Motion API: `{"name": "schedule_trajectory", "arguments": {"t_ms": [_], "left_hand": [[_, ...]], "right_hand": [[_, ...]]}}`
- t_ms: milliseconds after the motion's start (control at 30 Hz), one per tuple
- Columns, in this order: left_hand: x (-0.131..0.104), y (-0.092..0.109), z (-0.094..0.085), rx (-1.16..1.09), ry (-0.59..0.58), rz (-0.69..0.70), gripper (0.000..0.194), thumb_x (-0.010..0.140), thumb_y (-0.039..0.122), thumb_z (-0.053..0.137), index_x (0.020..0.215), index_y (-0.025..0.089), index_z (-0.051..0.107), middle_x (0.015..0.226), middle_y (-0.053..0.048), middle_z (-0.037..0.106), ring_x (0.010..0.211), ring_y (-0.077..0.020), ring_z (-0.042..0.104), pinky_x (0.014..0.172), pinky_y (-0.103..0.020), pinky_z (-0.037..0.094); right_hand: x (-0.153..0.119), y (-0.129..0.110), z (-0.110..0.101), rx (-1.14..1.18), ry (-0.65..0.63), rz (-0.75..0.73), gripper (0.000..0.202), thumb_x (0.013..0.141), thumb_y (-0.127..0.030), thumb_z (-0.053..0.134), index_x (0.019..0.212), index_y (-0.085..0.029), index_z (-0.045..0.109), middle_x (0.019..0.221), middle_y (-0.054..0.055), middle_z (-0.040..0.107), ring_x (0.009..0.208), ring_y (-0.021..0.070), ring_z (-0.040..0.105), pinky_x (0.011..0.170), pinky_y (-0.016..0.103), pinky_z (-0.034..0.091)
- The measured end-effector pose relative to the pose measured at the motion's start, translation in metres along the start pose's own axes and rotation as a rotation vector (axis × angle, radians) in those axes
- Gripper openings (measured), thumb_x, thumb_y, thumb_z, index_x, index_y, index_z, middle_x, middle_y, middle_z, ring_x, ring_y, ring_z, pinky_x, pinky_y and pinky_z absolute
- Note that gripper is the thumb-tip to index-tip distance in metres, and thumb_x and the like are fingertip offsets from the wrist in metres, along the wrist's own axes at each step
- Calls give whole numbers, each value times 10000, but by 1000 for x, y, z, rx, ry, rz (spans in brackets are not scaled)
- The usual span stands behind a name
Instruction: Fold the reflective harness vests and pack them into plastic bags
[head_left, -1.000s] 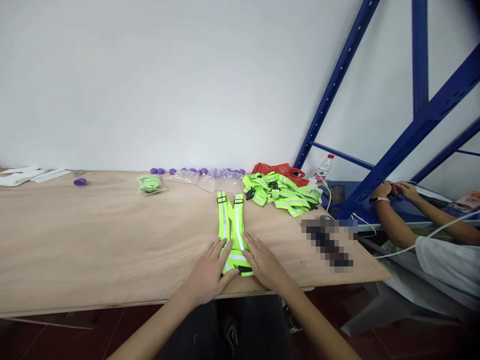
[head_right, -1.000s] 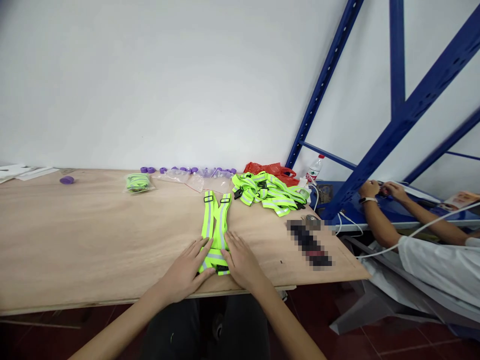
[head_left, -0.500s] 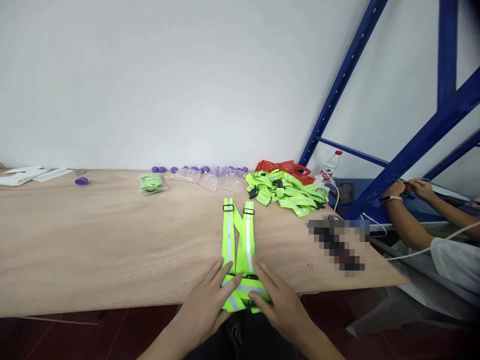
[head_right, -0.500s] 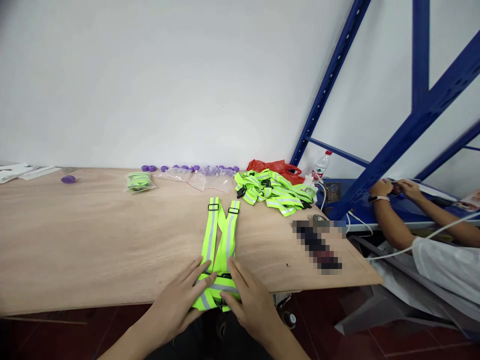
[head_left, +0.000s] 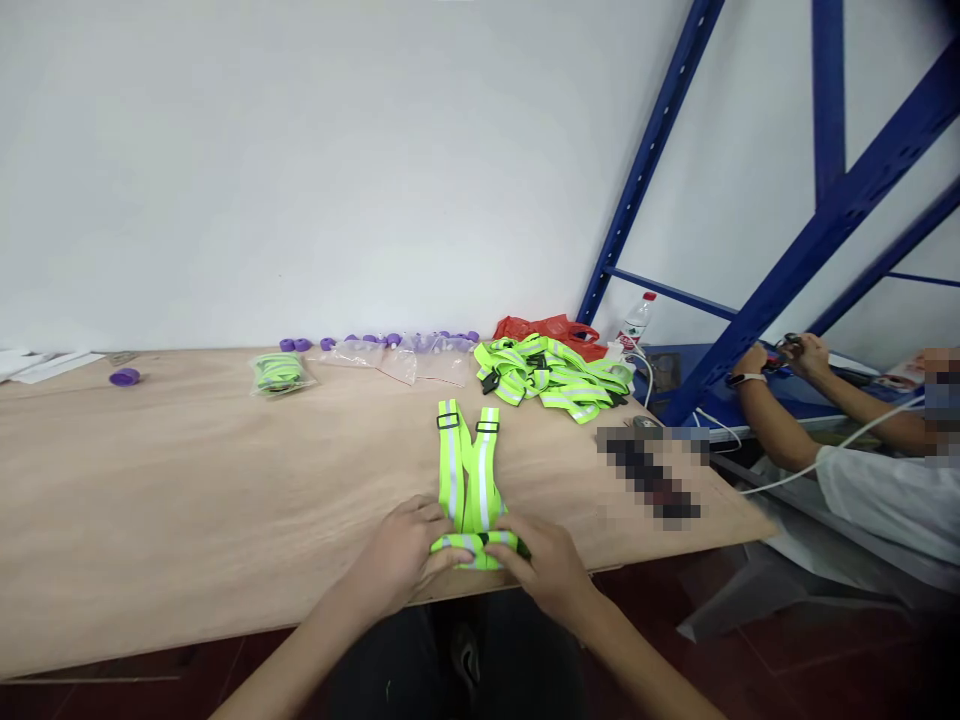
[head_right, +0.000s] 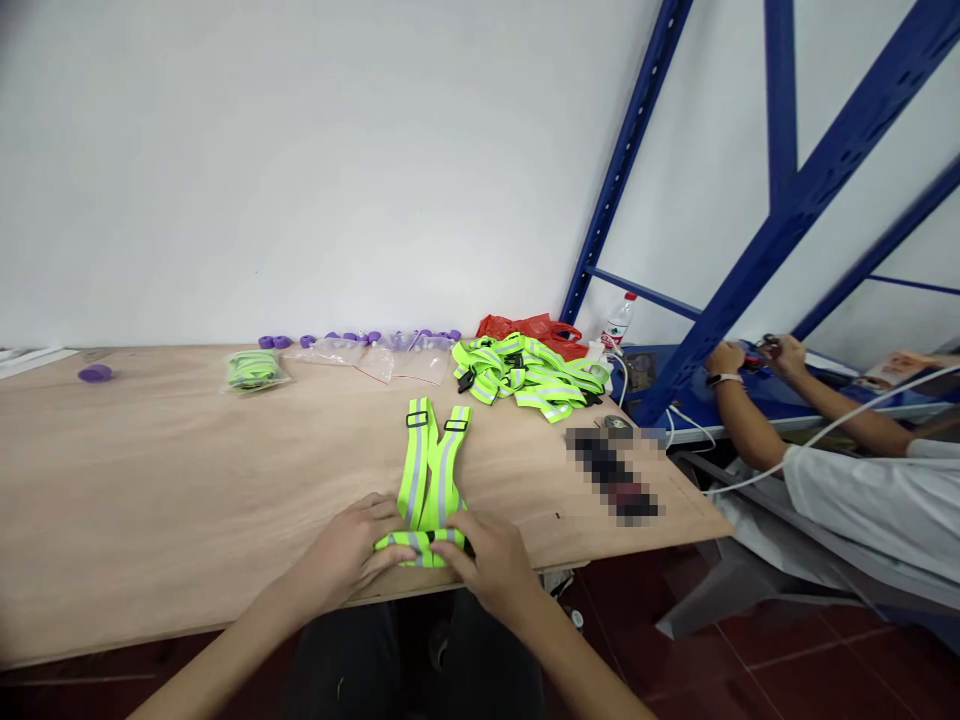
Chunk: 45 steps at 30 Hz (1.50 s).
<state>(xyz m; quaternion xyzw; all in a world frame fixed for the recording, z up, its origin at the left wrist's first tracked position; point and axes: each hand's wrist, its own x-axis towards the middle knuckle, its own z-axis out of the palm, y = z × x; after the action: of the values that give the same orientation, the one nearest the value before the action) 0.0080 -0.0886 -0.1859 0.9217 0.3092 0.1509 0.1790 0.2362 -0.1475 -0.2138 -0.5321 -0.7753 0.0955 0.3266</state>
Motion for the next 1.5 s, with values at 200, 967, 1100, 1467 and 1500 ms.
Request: {"name": "schedule_trajectory", "arguments": {"t_ms": [200,967,1100,1467,1500], "left_hand": [[29,-13,2,-96,39,-164,369,1013,488,467,934,190,670,904,-64,710,841,-218,671,764,-295,491],[-14,16,22,167,170,24,409,930,490,632,1216,197,617,1178,-92,690,1053,-284,632,929,-441,506],[-37,21,23,135,123,52,439,943,301,638,1358,221,524,1279,-81,655,1161,-278,597,1008,-445,486],[1,4,-5,-138,63,11,318,1046,381,417,922,203,650,901,-50,668,887,-217,614,805,-335,481],[8,0,-5,-131,73,-9,345,1049,379,402,883,197,645,896,-54,649,877,-215,600,786,-330,474]], "right_hand": [[29,9,6,-5,66,135,388,1015,-380,476,676,-213,566,729,10,618,732,170,621,646,274,470],[-28,10,8,-253,1,-167,528,961,-470,587,1386,-161,537,1308,163,671,1229,284,632,981,425,576],[-42,3,2,-248,-22,-249,561,917,-477,653,1369,-162,547,1311,166,666,1269,309,601,1008,451,558],[-6,1,-6,-13,25,16,236,1005,-334,492,1170,-196,591,1056,103,724,950,263,687,802,405,568],[-1,4,-3,-13,29,58,223,1010,-329,477,1145,-194,594,1030,97,721,924,260,687,777,396,565]]}}
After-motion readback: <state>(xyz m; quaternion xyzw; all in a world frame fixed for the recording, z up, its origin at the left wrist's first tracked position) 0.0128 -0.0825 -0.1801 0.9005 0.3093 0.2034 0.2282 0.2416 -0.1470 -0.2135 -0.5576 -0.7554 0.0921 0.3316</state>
